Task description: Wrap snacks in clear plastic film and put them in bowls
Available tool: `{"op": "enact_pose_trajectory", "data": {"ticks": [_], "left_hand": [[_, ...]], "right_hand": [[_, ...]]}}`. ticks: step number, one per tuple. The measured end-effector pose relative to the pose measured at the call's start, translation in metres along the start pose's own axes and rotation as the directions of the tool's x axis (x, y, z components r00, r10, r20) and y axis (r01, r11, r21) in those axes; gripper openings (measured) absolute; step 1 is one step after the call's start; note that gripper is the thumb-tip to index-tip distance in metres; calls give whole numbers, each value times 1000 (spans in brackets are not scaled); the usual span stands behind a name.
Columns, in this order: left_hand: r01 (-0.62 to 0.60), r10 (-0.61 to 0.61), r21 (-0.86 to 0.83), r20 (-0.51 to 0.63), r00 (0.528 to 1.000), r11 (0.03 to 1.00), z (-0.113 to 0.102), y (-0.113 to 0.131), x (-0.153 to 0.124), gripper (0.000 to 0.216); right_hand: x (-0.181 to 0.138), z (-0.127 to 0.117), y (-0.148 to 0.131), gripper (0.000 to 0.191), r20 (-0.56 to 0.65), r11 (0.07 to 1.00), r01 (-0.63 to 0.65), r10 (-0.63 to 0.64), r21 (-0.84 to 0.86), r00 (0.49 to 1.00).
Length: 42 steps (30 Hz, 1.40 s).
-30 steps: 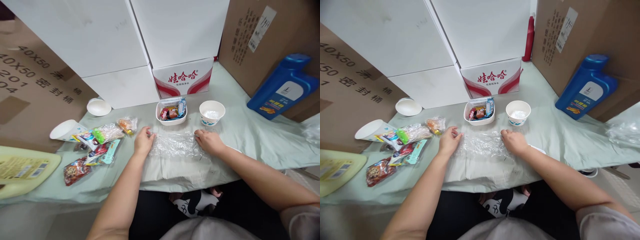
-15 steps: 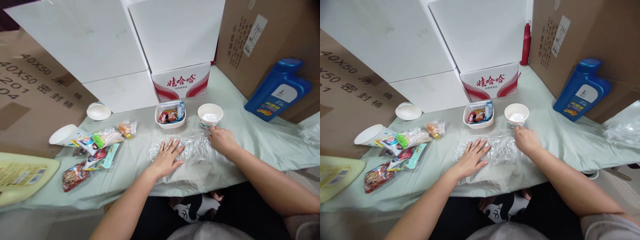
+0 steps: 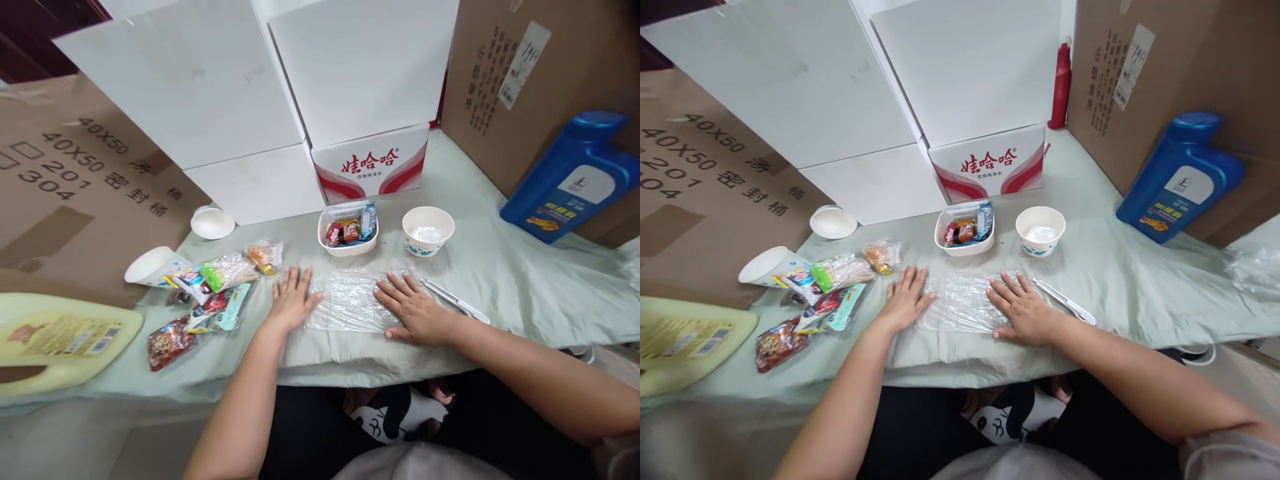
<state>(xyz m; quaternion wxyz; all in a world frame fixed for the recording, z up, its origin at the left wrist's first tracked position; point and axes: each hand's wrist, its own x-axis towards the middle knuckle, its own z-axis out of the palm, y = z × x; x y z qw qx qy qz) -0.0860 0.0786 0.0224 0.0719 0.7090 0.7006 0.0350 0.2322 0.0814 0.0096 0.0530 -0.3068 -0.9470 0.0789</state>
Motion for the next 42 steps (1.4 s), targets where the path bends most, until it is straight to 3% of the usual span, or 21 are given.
{"op": "enact_pose_trajectory", "data": {"ticks": [2, 4, 6, 8, 10, 15, 18, 21, 24, 26, 31, 42], "left_hand": [[-54, 47, -45, -146, 988, 998, -8, 1, -9, 54], [-247, 226, -119, -171, 959, 962, -19, 13, -23, 35], [-394, 395, -197, -38, 918, 898, -29, 28, -37, 21], [-412, 440, -207, 118, 890, 888, -37, 36, -46, 19], [-383, 409, -158, 188, 893, 910, -40, 35, -48, 18], [-353, 375, -148, 162, 913, 924, -42, 18, -39, 16], [-345, 403, -302, 157, 902, 889, -46, 11, -38, 13], [-217, 329, -422, 212, 920, 880, -51, 4, -39, 9], [-92, 221, -450, 242, 945, 888, -49, -2, -37, 5], [-58, 161, -446, 198, 967, 893, -43, -3, -32, 7], [-23, 36, -290, 40, 999, 957, -28, 1, -15, 11], [48, -51, 69, 43, 998, 996, -23, 12, -7, 15]], "right_hand": [[-2, -12, -3, 87, -8, 1000, 14, -14, 24, 1000], [-4, -28, -8, 87, -13, 996, 48, -47, 69, 999], [-6, -44, -11, 77, 25, 989, 87, -91, 121, 996], [-9, -55, -12, 59, 113, 986, 103, -118, 133, 987], [-11, -61, -9, 43, 187, 990, 93, -112, 105, 976], [-16, -59, 3, 5, 191, 992, 99, -111, 74, 975], [-19, -61, 5, 15, 158, 988, 97, -115, 119, 981], [-21, -69, 6, 14, 176, 968, 34, -80, 247, 981], [-20, -73, 5, 14, 206, 942, -92, 25, 324, 978], [-16, -70, 6, 14, 189, 935, -188, 135, 300, 973], [-4, -47, 14, 20, 65, 912, -402, 397, 88, 915], [20, -30, 15, 28, 23, 824, -546, 555, -148, 831]]}}
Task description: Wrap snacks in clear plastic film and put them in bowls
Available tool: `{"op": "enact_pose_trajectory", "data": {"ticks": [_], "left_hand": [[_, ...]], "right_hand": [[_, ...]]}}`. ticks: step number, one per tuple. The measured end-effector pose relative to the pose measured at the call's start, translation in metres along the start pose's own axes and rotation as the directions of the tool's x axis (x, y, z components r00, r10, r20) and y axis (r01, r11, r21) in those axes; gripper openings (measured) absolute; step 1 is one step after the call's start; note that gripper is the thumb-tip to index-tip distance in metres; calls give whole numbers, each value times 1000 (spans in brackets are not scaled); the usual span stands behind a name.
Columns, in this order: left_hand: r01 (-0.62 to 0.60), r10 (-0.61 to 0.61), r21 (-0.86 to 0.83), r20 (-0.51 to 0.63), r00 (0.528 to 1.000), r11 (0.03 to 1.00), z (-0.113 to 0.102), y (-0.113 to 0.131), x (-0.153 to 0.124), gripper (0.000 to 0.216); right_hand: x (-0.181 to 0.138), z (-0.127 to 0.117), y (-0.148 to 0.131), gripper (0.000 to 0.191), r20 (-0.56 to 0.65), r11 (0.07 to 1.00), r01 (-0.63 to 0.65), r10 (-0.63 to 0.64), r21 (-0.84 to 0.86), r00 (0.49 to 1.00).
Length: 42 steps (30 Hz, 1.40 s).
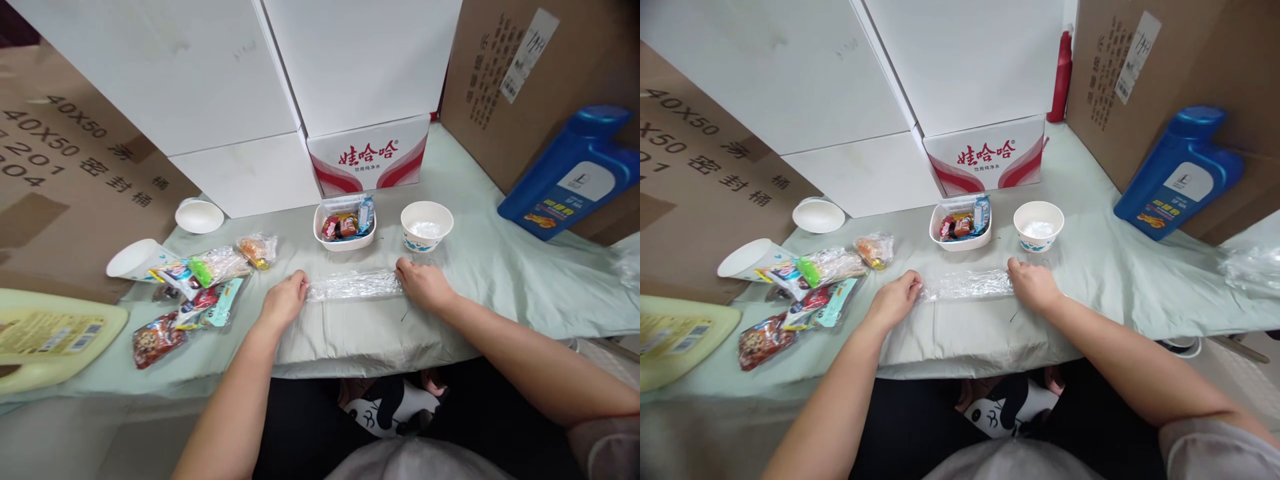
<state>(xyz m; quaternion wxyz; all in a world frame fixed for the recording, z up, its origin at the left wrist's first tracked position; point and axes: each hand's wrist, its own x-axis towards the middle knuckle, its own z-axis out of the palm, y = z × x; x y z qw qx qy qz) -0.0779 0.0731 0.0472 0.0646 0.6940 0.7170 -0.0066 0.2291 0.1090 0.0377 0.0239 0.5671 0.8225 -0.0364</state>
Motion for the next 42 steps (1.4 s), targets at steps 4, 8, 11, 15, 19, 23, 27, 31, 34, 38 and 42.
{"op": "enact_pose_trajectory", "data": {"ticks": [4, 8, 11, 15, 19, 23, 27, 31, 34, 38, 42], "left_hand": [[39, -39, 66, 2, 999, 997, 2, 2, 3, 19], [84, -74, 84, -111, 991, 993, 4, 1, 7, 24], [111, -78, 79, -341, 937, 991, 4, 11, 1, 31], [-106, 120, 57, -403, 907, 993, 15, 46, -19, 48], [-219, 219, -5, -3, 976, 976, 34, 72, -29, 78], [-153, 158, -50, 134, 978, 987, 37, 69, -24, 77], [-171, 177, -82, 75, 981, 982, 31, 58, -19, 61], [-181, 172, -53, -136, 976, 982, 29, 61, -20, 36], [-177, 165, -8, -316, 934, 984, 30, 73, -24, 29], [-327, 300, -52, -283, 911, 944, 32, 89, -34, 32], [-664, 660, -271, -123, 742, 697, 26, 91, -41, 36]], "right_hand": [[6, 2, -3, 28, -19, 999, -42, 42, -18, 999], [7, 1, -5, 28, -26, 998, -57, 56, -20, 998], [3, -1, -7, 34, -181, 998, 64, -63, 0, 981], [-3, 14, -13, 69, -312, 866, 500, -471, 13, 825], [-4, 37, -16, 95, -173, 794, 603, -585, 80, 793], [-9, 35, -6, 96, -128, 820, 565, -552, 96, 824], [-21, 11, 6, 68, -90, 846, 526, -519, 90, 850], [-32, -7, 6, 38, -88, 779, 612, -606, 140, 791], [-33, -8, 2, 27, -119, 793, 606, -597, 60, 793], [-39, -16, -3, 14, -70, 783, 622, -619, 25, 782], [-60, -44, -3, 17, 17, 596, 718, -774, 359, 633]]}}
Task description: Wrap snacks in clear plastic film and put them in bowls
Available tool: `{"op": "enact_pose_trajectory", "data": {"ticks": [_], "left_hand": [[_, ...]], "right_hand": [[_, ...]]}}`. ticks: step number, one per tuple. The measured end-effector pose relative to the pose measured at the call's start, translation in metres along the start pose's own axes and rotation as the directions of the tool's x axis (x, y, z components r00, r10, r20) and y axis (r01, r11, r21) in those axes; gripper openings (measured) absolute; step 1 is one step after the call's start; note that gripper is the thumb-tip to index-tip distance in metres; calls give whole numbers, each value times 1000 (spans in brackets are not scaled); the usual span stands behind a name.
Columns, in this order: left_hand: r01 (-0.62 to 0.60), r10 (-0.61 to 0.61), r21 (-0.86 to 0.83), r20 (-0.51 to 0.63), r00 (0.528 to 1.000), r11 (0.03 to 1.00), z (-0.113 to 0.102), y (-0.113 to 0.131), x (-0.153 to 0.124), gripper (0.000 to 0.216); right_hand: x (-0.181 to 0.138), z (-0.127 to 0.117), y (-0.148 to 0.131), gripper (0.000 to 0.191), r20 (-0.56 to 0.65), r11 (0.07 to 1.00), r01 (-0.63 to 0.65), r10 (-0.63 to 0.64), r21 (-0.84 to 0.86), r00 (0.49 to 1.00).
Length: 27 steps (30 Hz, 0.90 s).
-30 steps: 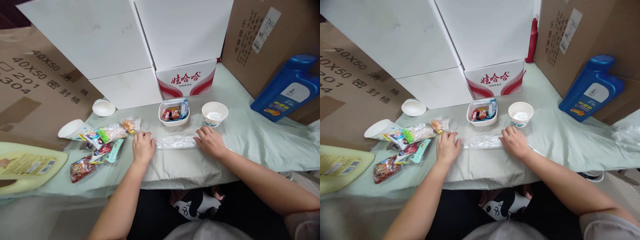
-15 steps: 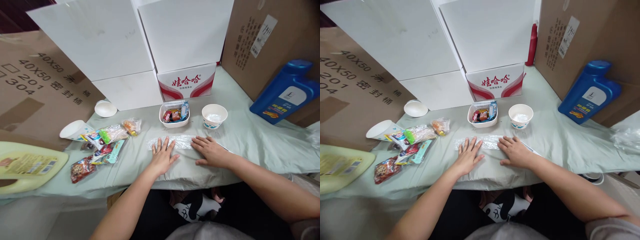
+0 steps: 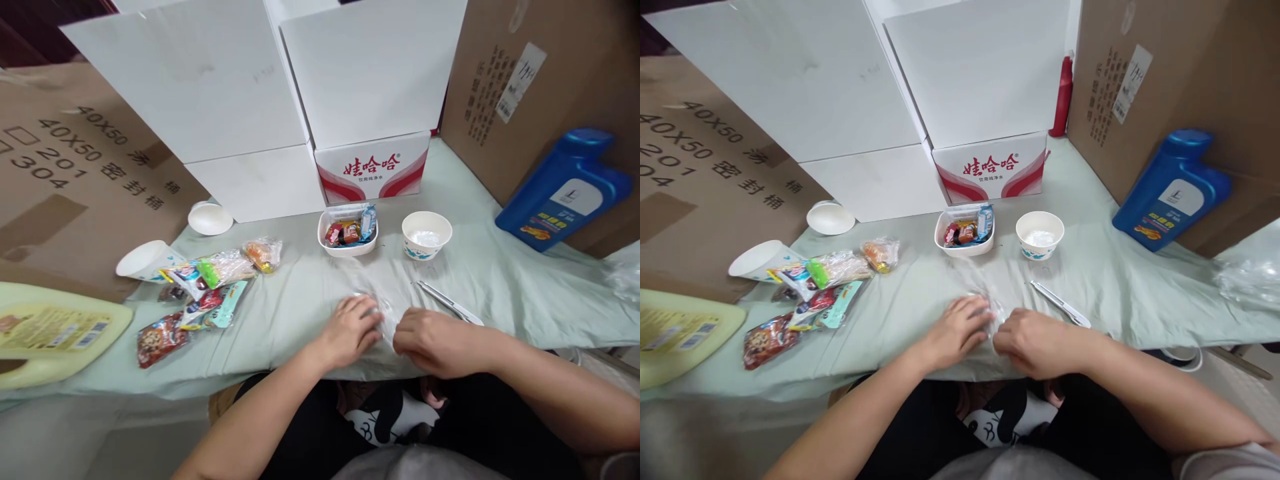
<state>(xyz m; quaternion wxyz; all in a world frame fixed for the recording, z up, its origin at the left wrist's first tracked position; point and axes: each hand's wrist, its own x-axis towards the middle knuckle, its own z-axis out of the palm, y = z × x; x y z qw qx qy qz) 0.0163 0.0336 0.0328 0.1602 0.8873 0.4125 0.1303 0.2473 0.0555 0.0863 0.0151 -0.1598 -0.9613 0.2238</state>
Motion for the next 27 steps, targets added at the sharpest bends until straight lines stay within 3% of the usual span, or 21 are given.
{"op": "enact_pose_trajectory", "data": {"ticks": [2, 3, 6, 9, 15, 18, 20, 22, 25, 27], "left_hand": [[-155, 189, -231, 131, 973, 961, -5, 0, -2, 43], [-167, 229, -327, 161, 960, 930, -6, -1, -3, 50], [-98, 198, -466, 171, 965, 880, -6, -2, -3, 76], [-67, 138, -436, 133, 981, 897, -2, -2, -1, 71], [-79, 95, -283, 41, 995, 956, 2, 0, 1, 20], [-63, 76, -214, 56, 996, 975, 4, 0, 2, 12], [-70, 87, -214, 72, 994, 974, 5, 0, 3, 9], [-80, 102, -248, 76, 992, 965, 4, 0, 4, 5], [-85, 110, -321, 63, 992, 943, 1, -1, 5, 4], [-78, 100, -364, 44, 994, 928, -1, -4, 5, 7]], "right_hand": [[-6, -10, -4, 21, 64, 968, 55, -73, 245, 995], [-8, -13, -2, 21, 73, 938, 48, -78, 344, 994], [-8, -21, 14, 15, -2, 832, -62, 76, 551, 997], [-4, -23, 30, 17, -114, 739, -115, 252, 664, 961], [0, -18, 31, 25, -85, 723, -147, 274, 674, 958], [-4, -19, 35, 46, -114, 813, -187, 295, 551, 949], [-8, -23, 37, 62, -59, 861, -193, 249, 471, 967], [-8, -24, 38, 53, -22, 870, -194, 229, 453, 973], [2, -17, 41, 33, -171, 826, -194, 328, 530, 929], [16, -6, 48, 33, -319, 787, -170, 423, 593, 848]]}}
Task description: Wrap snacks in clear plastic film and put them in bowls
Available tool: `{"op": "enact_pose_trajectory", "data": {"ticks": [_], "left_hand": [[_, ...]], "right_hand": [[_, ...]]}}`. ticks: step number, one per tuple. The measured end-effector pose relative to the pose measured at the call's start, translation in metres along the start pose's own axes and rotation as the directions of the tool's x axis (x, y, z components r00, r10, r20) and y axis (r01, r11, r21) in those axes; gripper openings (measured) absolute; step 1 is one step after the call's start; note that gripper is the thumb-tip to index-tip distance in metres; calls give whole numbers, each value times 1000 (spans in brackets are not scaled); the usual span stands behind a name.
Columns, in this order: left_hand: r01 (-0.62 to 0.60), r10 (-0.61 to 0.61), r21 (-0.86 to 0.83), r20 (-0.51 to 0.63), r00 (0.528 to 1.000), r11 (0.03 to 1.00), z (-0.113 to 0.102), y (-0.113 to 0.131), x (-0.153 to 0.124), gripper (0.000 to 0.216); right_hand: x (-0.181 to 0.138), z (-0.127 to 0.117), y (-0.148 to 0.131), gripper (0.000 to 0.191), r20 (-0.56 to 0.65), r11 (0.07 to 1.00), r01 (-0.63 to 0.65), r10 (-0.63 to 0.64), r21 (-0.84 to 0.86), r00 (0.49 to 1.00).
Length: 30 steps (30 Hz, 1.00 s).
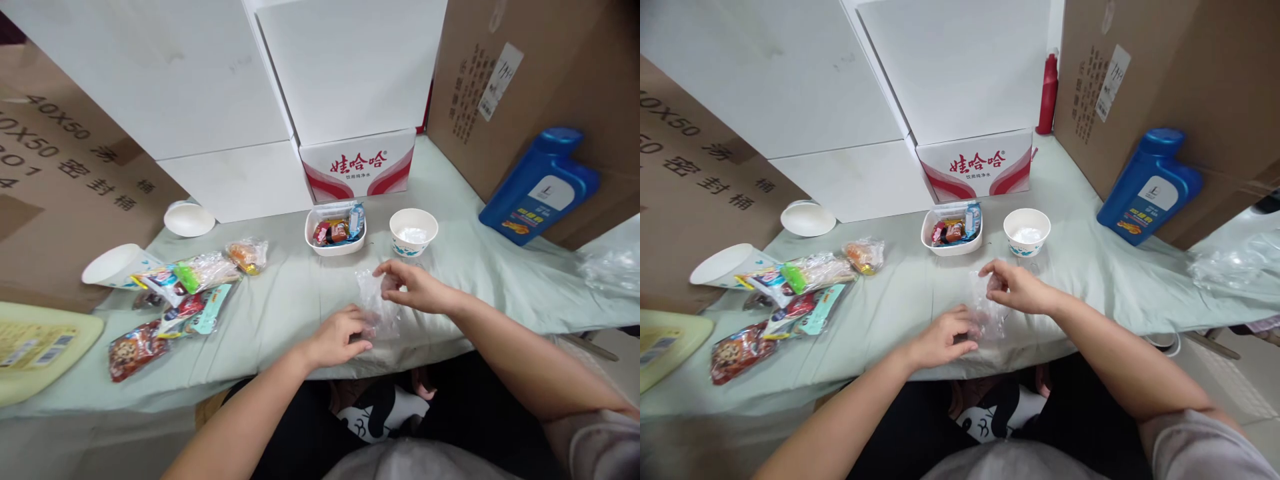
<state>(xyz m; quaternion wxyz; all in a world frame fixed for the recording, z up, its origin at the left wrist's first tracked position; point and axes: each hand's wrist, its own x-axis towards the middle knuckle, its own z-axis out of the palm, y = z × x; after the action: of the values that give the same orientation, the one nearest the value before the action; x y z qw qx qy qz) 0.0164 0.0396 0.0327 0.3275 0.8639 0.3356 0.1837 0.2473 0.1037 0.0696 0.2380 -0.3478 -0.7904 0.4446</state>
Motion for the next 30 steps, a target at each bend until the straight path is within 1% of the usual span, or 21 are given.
{"op": "enact_pose_trajectory", "data": {"ticks": [2, 4, 7, 10, 13, 14, 15, 16, 17, 18, 19, 20, 21, 22, 23, 24, 25, 26, 28, 30], "left_hand": [[22, -24, -39, -35, 999, 999, -2, -2, 0, 12], [51, -55, -59, -54, 997, 997, -2, -5, -1, 14], [51, -54, -47, -63, 997, 998, 0, -10, -1, 14], [37, -38, -29, -60, 997, 999, 2, -11, -2, 14], [50, -50, -22, -45, 998, 999, 3, -10, -4, 18], [66, -68, -32, -59, 996, 997, 2, -10, -5, 17], [93, -98, -51, -100, 990, 994, 0, -10, -5, 16], [127, -138, -74, -175, 975, 989, -2, -10, -5, 14], [161, -181, -94, -281, 942, 982, -5, -11, -5, 14], [185, -210, -100, -404, 891, 978, -7, -12, -4, 14], [195, -208, -80, -515, 832, 978, -10, -14, -2, 15], [188, -171, -33, -590, 789, 982, -13, -17, 0, 17], [163, -107, 36, -613, 783, 986, -14, -19, 3, 19], [124, -34, 114, -585, 810, 986, -15, -22, 6, 21], [77, 31, 185, -517, 855, 980, -14, -25, 9, 24], [34, 75, 242, -427, 901, 970, -13, -27, 12, 27], [5, 96, 282, -341, 935, 959, -10, -30, 15, 31], [-8, 97, 310, -273, 957, 951, -8, -31, 17, 34], [1, 72, 333, -205, 976, 943, -3, -34, 21, 39], [17, 49, 328, -189, 981, 945, -1, -35, 22, 41]], "right_hand": [[13, 14, 13, 35, -154, 999, -12, 18, 41, 988], [25, 27, 25, 35, -230, 999, -40, 44, 24, 972], [35, 40, 34, 38, -235, 988, -109, 80, -111, 969], [38, 46, 35, 40, -239, 954, -161, 100, -252, 966], [38, 48, 34, 41, -244, 935, -183, 109, -303, 963], [38, 48, 35, 41, -243, 933, -185, 111, -308, 964], [38, 48, 35, 41, -240, 932, -185, 112, -311, 964], [38, 48, 35, 41, -237, 932, -185, 111, -313, 965], [38, 48, 36, 40, -235, 931, -183, 110, -317, 966], [39, 48, 36, 39, -233, 930, -180, 107, -321, 967], [39, 48, 36, 38, -230, 929, -176, 103, -326, 968], [39, 48, 37, 37, -230, 928, -173, 98, -331, 968], [40, 48, 37, 37, -229, 928, -167, 92, -334, 969], [40, 48, 38, 36, -227, 930, -161, 87, -332, 970], [39, 48, 38, 34, -227, 933, -156, 84, -324, 970], [39, 47, 37, 33, -232, 938, -157, 86, -308, 969], [37, 47, 37, 31, -242, 946, -161, 93, -282, 966], [35, 46, 36, 30, -253, 955, -169, 106, -242, 961], [29, 43, 32, 29, -255, 977, -188, 158, -99, 954], [21, 38, 28, 32, -173, 973, -206, 221, 99, 960]]}}
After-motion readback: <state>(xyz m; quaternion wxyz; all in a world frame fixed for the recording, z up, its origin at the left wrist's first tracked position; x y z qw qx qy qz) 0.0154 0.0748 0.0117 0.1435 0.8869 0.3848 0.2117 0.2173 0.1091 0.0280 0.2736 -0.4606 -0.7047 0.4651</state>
